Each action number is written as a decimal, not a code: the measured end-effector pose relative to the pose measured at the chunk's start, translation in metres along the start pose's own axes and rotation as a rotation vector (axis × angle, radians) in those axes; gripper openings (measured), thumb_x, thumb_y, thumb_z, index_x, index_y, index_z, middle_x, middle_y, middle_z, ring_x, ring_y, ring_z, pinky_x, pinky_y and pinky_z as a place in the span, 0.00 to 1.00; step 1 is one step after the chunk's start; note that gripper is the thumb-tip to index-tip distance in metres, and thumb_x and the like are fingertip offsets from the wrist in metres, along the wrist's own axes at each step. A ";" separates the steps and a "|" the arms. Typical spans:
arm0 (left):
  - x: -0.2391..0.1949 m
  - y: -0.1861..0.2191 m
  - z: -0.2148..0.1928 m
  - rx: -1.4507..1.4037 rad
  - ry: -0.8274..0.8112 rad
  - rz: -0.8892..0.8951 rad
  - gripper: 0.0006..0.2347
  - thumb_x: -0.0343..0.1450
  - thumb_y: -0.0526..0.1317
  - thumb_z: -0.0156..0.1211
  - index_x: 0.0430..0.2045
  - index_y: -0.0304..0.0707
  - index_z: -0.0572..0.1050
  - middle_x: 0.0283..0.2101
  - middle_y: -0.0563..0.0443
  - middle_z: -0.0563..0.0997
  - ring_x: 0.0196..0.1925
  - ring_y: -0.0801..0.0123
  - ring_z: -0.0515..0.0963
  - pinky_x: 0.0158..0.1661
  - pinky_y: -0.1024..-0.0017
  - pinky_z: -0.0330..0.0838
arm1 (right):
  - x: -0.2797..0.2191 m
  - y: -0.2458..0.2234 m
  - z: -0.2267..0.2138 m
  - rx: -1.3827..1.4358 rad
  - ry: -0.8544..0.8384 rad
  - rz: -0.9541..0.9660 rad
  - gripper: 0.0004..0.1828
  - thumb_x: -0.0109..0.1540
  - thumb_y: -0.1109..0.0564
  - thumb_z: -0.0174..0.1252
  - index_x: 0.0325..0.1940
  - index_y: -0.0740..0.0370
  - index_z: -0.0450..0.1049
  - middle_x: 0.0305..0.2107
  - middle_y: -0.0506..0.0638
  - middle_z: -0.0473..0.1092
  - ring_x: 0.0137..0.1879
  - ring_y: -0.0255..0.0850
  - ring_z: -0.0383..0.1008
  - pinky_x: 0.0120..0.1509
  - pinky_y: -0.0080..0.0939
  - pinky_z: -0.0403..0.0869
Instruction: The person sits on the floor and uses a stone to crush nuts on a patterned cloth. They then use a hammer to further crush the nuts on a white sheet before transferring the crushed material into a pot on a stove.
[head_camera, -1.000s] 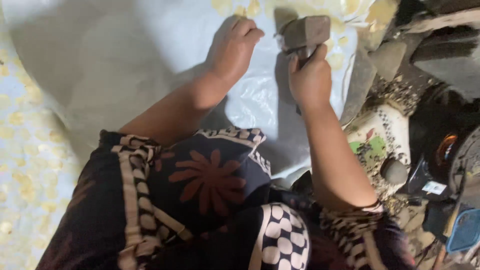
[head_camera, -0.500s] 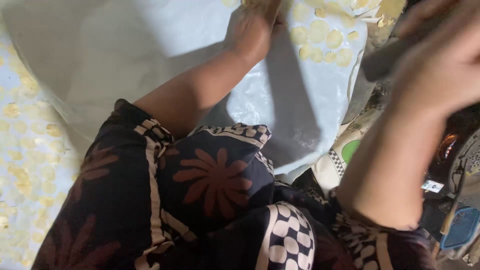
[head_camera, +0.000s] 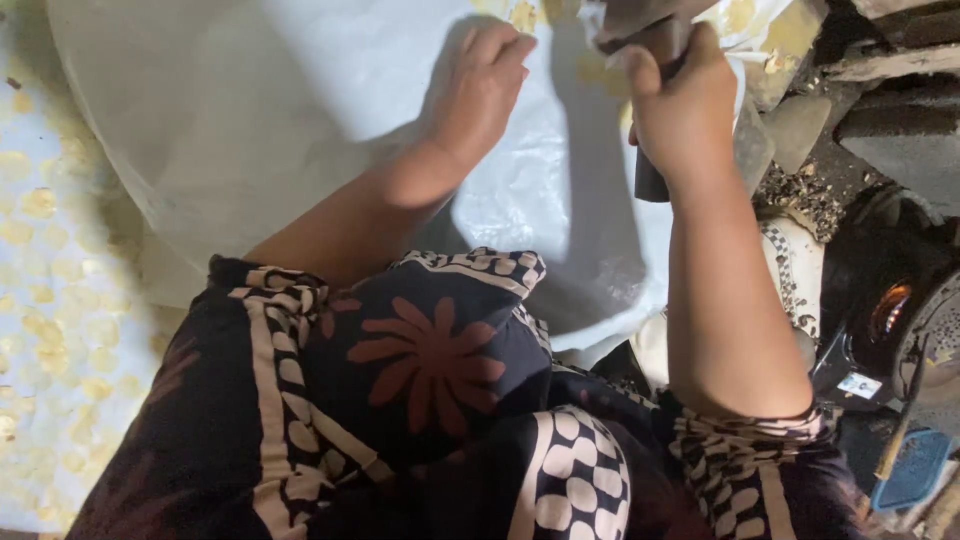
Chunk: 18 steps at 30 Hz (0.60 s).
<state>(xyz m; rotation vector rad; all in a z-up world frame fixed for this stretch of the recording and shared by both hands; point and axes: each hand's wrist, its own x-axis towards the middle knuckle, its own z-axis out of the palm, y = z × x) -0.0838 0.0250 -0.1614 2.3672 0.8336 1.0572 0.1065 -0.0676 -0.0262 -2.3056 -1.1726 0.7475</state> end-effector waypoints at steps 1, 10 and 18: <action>-0.001 -0.003 -0.006 0.081 -0.005 0.034 0.09 0.67 0.31 0.68 0.40 0.38 0.79 0.40 0.50 0.74 0.41 0.54 0.73 0.41 0.58 0.70 | -0.004 0.005 0.003 -0.037 0.089 -0.072 0.15 0.67 0.49 0.55 0.41 0.57 0.57 0.27 0.56 0.70 0.19 0.50 0.73 0.19 0.50 0.69; 0.010 -0.023 0.027 0.220 0.071 0.148 0.08 0.66 0.35 0.72 0.34 0.42 0.78 0.37 0.47 0.74 0.40 0.51 0.72 0.40 0.55 0.71 | -0.021 -0.017 0.003 -0.023 0.026 0.076 0.13 0.67 0.44 0.55 0.41 0.53 0.62 0.28 0.52 0.70 0.30 0.46 0.72 0.35 0.48 0.70; 0.022 -0.005 0.024 0.219 0.038 -0.043 0.05 0.65 0.46 0.68 0.26 0.53 0.79 0.32 0.55 0.78 0.40 0.55 0.76 0.39 0.59 0.64 | -0.025 0.018 -0.104 -0.379 0.325 -0.537 0.27 0.91 0.63 0.35 0.45 0.64 0.76 0.38 0.51 0.76 0.37 0.38 0.69 0.44 0.37 0.67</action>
